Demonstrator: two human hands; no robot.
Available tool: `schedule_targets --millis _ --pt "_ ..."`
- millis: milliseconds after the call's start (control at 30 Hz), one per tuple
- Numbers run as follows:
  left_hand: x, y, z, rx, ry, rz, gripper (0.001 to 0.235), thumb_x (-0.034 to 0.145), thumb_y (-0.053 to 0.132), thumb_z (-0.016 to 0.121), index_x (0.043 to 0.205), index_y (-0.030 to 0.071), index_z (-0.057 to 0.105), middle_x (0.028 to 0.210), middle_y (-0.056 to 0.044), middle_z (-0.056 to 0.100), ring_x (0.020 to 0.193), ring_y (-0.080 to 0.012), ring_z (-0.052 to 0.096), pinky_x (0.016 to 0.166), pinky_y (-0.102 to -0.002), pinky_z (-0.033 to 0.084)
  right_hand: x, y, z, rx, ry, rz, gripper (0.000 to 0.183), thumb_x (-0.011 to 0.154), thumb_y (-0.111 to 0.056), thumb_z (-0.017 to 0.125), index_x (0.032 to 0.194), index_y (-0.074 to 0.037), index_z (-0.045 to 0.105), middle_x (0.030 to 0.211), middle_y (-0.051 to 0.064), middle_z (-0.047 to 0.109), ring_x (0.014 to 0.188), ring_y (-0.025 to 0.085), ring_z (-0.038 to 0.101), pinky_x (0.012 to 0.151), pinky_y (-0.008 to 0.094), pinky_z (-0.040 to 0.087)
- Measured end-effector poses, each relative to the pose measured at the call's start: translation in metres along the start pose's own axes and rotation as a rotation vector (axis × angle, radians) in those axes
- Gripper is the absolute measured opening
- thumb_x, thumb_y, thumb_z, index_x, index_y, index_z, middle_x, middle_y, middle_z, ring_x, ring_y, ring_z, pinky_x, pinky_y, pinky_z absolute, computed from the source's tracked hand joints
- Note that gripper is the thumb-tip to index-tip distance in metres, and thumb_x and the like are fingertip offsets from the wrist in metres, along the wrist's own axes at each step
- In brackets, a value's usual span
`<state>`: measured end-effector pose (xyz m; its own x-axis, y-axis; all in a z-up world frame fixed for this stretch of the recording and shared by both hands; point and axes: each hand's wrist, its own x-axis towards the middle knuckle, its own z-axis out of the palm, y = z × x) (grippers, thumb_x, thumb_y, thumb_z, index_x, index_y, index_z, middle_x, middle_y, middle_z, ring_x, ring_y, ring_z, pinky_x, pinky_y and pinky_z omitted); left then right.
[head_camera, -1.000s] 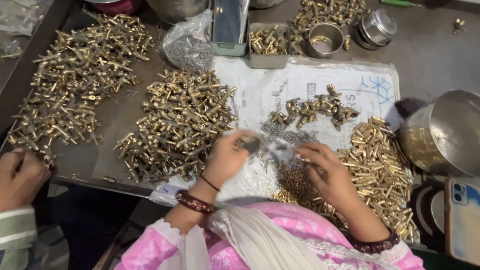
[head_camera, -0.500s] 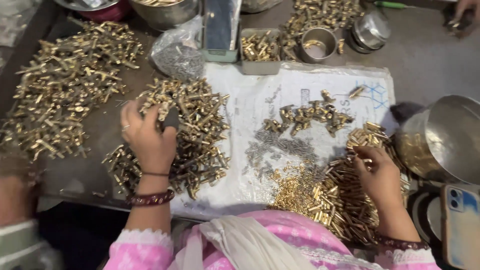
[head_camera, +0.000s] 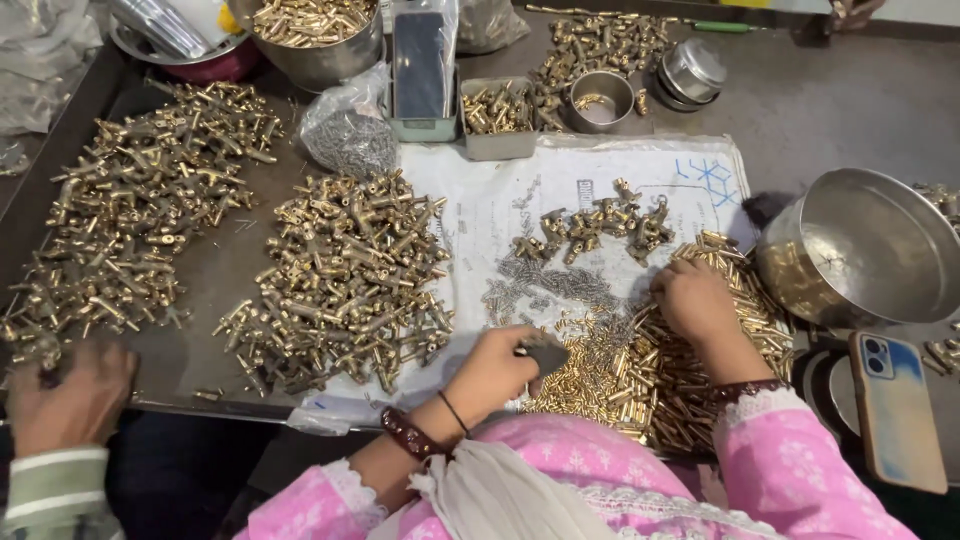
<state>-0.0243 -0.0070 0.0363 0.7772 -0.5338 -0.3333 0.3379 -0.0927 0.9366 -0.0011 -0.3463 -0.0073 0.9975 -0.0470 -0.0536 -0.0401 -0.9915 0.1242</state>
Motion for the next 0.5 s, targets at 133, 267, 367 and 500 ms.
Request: schedule_targets --millis 133,267,367,500 --pt "0.003 -0.015 0.004 0.004 -0.158 0.017 0.034 0.086 -0.004 0.058 0.116 0.001 0.074 0.082 -0.005 0.073 0.059 -0.007 0.063 0.053 -0.023 0.051 -0.007 -0.01 -0.002 -0.016 0.044 0.012 0.025 0.092 -0.027 0.071 0.11 -0.012 0.077 0.117 0.007 0.072 0.11 0.027 0.064 0.101 0.039 0.051" --pt "0.011 -0.027 -0.003 0.121 -0.142 0.04 0.034 0.085 -0.002 0.063 0.117 -0.002 0.075 0.085 -0.009 0.075 0.06 -0.0073 0.063 0.053 -0.024 0.05 -0.029 -0.044 -0.047 0.611 0.053 0.225 0.022 0.093 -0.019 0.07 0.112 -0.009 0.074 0.112 0.008 0.075 0.098 0.024 0.071 0.092 0.037 0.056" --pt "0.015 -0.034 -0.006 0.044 -0.139 -0.009 0.039 0.082 -0.004 0.061 0.12 -0.002 0.068 0.089 -0.007 0.076 0.059 -0.0105 0.064 0.053 -0.026 0.053 -0.057 -0.08 -0.063 1.248 -0.013 0.163 0.018 0.09 -0.008 0.07 0.108 -0.007 0.073 0.105 0.006 0.076 0.094 0.018 0.072 0.086 0.032 0.058" --pt "0.015 -0.023 -0.006 0.125 -0.121 0.037 0.041 0.081 0.0 0.062 0.122 0.003 0.068 0.083 -0.007 0.074 0.06 -0.0094 0.067 0.054 -0.027 0.054 -0.069 -0.116 -0.074 1.571 -0.207 0.075 0.017 0.088 -0.002 0.072 0.103 -0.002 0.078 0.098 0.005 0.078 0.092 0.015 0.07 0.085 0.029 0.056"
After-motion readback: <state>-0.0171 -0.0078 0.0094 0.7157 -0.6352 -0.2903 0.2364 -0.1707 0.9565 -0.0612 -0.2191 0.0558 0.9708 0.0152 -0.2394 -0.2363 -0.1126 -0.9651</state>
